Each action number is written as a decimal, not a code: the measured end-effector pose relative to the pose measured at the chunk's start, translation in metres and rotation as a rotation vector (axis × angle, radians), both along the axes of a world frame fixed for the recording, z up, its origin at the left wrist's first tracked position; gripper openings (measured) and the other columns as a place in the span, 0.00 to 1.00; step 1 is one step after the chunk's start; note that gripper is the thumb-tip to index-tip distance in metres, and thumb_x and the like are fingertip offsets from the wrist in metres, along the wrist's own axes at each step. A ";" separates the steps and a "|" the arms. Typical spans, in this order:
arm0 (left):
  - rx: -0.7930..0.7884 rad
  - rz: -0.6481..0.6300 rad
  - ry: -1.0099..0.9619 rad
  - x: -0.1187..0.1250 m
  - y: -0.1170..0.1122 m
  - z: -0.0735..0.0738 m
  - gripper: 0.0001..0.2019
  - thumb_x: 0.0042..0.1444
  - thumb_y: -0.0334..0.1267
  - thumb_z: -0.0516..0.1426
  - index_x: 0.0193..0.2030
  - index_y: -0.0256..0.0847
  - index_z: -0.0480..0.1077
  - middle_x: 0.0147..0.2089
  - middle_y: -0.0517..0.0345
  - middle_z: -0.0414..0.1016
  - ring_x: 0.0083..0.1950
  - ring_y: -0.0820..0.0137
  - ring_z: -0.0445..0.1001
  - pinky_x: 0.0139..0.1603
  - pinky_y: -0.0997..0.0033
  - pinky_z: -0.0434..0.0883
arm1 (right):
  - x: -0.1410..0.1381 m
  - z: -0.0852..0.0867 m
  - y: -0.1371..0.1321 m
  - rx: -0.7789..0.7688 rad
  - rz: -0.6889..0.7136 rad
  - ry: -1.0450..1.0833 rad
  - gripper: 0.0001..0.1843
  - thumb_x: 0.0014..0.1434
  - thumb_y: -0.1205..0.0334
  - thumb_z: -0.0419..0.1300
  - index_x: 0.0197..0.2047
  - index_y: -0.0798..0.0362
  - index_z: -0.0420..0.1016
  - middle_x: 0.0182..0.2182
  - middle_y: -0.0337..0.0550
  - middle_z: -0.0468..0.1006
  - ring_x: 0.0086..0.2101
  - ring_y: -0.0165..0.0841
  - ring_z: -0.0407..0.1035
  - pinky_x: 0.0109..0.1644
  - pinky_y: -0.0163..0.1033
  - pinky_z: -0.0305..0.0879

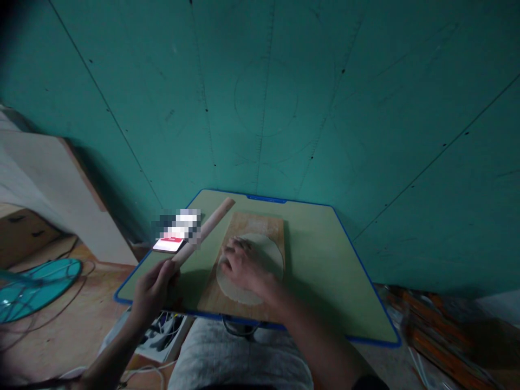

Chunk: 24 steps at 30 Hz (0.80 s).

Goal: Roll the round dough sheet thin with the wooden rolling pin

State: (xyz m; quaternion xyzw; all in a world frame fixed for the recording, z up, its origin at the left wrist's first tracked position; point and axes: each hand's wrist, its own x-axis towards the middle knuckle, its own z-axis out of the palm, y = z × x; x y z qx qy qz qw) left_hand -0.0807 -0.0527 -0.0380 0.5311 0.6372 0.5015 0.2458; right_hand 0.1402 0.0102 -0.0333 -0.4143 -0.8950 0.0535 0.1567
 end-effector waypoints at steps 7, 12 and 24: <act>0.001 0.010 0.028 0.004 0.000 0.004 0.20 0.56 0.54 0.51 0.23 0.41 0.67 0.17 0.62 0.63 0.20 0.70 0.64 0.22 0.73 0.62 | 0.006 -0.001 -0.008 -0.173 -0.016 0.218 0.20 0.66 0.58 0.57 0.59 0.54 0.74 0.62 0.55 0.71 0.63 0.45 0.62 0.68 0.53 0.59; 0.017 -0.116 0.003 0.027 -0.012 0.008 0.21 0.60 0.54 0.51 0.32 0.38 0.74 0.20 0.61 0.69 0.22 0.70 0.68 0.23 0.74 0.64 | 0.018 -0.001 -0.025 -0.529 -0.038 0.767 0.29 0.64 0.47 0.58 0.65 0.48 0.64 0.63 0.52 0.70 0.63 0.44 0.64 0.65 0.54 0.63; -0.008 -0.549 0.199 0.059 -0.025 0.028 0.18 0.65 0.48 0.51 0.54 0.40 0.73 0.42 0.50 0.81 0.41 0.64 0.80 0.40 0.68 0.74 | 0.057 0.016 -0.057 -0.754 -0.187 1.465 0.26 0.51 0.38 0.69 0.43 0.50 0.74 0.31 0.44 0.84 0.35 0.41 0.80 0.41 0.48 0.79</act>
